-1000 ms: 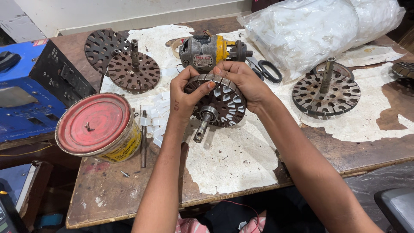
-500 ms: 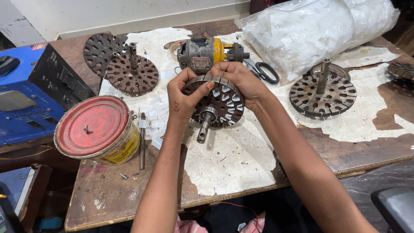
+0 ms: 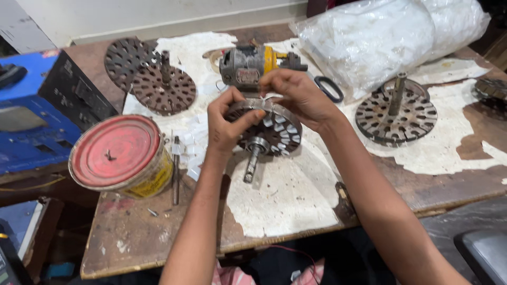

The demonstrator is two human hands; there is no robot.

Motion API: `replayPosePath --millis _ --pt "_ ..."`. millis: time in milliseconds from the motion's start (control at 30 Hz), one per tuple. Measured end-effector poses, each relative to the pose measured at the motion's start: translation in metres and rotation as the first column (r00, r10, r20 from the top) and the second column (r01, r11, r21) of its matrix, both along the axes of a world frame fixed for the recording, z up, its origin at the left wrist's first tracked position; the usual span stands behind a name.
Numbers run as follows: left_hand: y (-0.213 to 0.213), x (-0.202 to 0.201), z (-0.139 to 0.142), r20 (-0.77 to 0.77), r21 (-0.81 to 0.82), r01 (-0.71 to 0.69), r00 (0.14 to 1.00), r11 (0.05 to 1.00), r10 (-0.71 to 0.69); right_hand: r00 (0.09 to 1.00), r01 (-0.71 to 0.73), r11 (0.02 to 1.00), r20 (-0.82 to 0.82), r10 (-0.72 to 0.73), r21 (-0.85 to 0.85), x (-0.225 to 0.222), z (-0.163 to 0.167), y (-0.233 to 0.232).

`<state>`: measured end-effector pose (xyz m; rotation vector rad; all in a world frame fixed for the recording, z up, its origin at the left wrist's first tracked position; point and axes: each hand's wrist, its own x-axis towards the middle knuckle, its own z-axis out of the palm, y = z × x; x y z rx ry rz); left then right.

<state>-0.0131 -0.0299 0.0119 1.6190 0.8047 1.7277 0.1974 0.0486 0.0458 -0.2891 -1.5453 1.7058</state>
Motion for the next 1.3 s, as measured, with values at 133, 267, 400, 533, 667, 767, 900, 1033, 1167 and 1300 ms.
replayPosePath --millis 133,267,400,533,667,767,900,1033,1167,1300 --pt "0.007 -0.009 -0.003 0.116 -0.08 0.105 0.989 0.991 -0.095 0.989 -0.132 0.991 0.069 0.134 -0.036 -0.016 -0.004 -0.008" --pt "0.012 -0.008 -0.008 0.158 -0.075 0.109 0.983 0.991 -0.096 0.994 -0.095 0.995 0.063 0.093 0.034 -0.016 -0.001 -0.013" --pt "0.011 -0.008 -0.011 0.132 -0.121 0.099 0.988 0.988 -0.083 0.995 -0.088 0.996 0.042 0.087 0.018 -0.014 -0.002 -0.016" --pt "0.013 -0.009 -0.012 0.164 -0.086 0.087 0.984 0.992 -0.072 0.998 -0.056 0.997 0.029 0.058 -0.044 -0.022 -0.006 -0.016" --pt "0.013 -0.009 -0.014 0.209 -0.118 0.054 0.978 0.992 -0.028 0.998 0.059 0.995 0.019 -0.058 -0.083 -0.034 -0.01 -0.02" --pt "0.015 -0.01 -0.015 0.183 -0.126 0.015 0.983 0.992 0.009 0.994 0.105 0.989 0.049 -0.101 -0.101 -0.039 -0.01 -0.025" --pt "0.016 -0.008 -0.018 0.194 -0.117 0.014 0.981 0.993 0.009 0.988 0.155 0.986 0.032 -0.153 -0.055 -0.043 -0.004 -0.032" --pt "0.019 -0.009 -0.019 0.19 -0.112 0.004 0.982 0.994 0.018 0.982 0.186 0.981 0.022 -0.186 -0.048 -0.046 -0.001 -0.04" --pt "0.023 -0.008 -0.021 0.198 -0.105 0.013 0.98 0.994 0.008 0.976 0.217 0.976 0.005 -0.217 -0.009 -0.047 -0.004 -0.042" --pt "0.026 -0.006 -0.022 0.23 -0.159 0.018 0.973 0.987 0.019 0.957 0.289 0.957 -0.023 -0.289 0.027 -0.051 -0.007 -0.044"
